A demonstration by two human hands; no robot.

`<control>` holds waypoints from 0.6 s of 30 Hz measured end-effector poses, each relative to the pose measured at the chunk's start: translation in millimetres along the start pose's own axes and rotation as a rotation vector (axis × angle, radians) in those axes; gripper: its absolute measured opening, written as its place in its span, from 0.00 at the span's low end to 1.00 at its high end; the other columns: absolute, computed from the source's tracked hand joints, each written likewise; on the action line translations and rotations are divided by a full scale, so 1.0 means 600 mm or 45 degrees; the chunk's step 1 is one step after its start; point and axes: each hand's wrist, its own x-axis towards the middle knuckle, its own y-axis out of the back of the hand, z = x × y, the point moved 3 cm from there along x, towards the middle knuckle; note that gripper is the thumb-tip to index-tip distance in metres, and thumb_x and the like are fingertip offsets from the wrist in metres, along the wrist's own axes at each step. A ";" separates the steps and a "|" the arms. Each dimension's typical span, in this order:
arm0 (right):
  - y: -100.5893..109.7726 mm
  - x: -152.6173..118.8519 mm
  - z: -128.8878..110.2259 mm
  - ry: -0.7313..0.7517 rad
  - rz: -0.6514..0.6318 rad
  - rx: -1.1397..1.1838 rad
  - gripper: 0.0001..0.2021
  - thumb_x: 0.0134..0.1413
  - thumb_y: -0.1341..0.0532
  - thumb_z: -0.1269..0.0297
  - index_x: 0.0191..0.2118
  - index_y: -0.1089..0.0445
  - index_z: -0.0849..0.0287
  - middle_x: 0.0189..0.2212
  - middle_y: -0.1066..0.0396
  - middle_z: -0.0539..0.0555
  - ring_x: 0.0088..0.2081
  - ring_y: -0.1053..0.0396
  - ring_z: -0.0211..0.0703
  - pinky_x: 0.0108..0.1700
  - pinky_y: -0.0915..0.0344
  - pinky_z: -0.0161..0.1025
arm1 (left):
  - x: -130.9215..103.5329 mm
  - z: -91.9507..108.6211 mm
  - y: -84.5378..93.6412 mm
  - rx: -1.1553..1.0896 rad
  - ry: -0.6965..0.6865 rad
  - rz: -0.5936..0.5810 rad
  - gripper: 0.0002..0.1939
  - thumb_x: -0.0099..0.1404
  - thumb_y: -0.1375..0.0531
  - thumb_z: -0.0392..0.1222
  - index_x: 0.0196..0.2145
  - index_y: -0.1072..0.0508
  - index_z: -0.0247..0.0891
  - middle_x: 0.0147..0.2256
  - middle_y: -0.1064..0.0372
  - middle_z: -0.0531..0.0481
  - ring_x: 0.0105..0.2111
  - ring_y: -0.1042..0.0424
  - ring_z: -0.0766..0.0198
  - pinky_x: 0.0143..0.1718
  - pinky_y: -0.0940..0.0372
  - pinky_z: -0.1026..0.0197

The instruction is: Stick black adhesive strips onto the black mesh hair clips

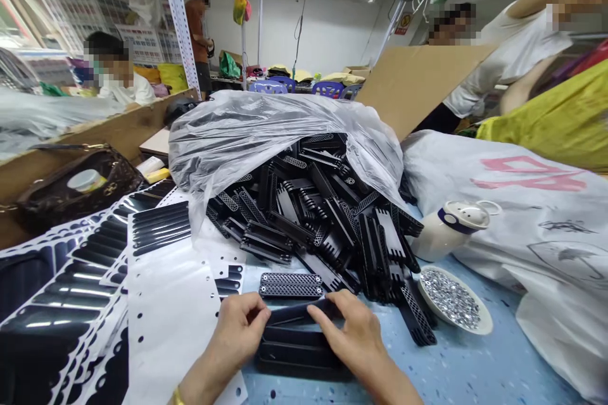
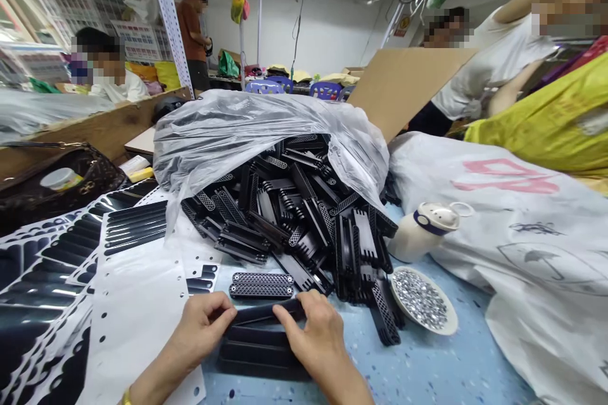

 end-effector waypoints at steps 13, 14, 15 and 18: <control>-0.014 -0.004 -0.004 -0.080 0.289 -0.111 0.27 0.57 0.44 0.37 0.33 0.25 0.59 0.28 0.23 0.57 0.30 0.24 0.50 0.32 0.30 0.44 | 0.000 0.008 -0.003 0.216 -0.218 -0.097 0.12 0.59 0.42 0.41 0.30 0.17 0.42 0.25 0.23 0.47 0.26 0.26 0.57 0.30 0.38 0.61; -0.012 -0.005 -0.010 -0.072 0.319 -0.089 0.25 0.57 0.42 0.38 0.34 0.26 0.59 0.29 0.23 0.57 0.30 0.24 0.50 0.33 0.30 0.44 | -0.002 0.007 -0.004 0.216 -0.252 -0.097 0.13 0.61 0.43 0.41 0.31 0.17 0.42 0.26 0.23 0.46 0.27 0.25 0.57 0.31 0.37 0.60; -0.012 -0.006 -0.020 -0.044 0.328 -0.073 0.23 0.55 0.39 0.40 0.33 0.26 0.59 0.29 0.23 0.57 0.31 0.25 0.50 0.34 0.30 0.44 | -0.004 0.005 -0.006 0.208 -0.294 -0.099 0.14 0.62 0.45 0.41 0.31 0.17 0.42 0.28 0.22 0.46 0.29 0.24 0.56 0.32 0.36 0.61; -0.023 -0.005 -0.061 0.052 0.229 -0.085 0.18 0.40 0.27 0.47 0.29 0.27 0.56 0.27 0.25 0.53 0.31 0.27 0.50 0.33 0.32 0.42 | -0.009 -0.010 -0.016 0.147 -0.395 -0.097 0.16 0.65 0.47 0.44 0.32 0.18 0.44 0.30 0.21 0.47 0.31 0.22 0.57 0.34 0.33 0.62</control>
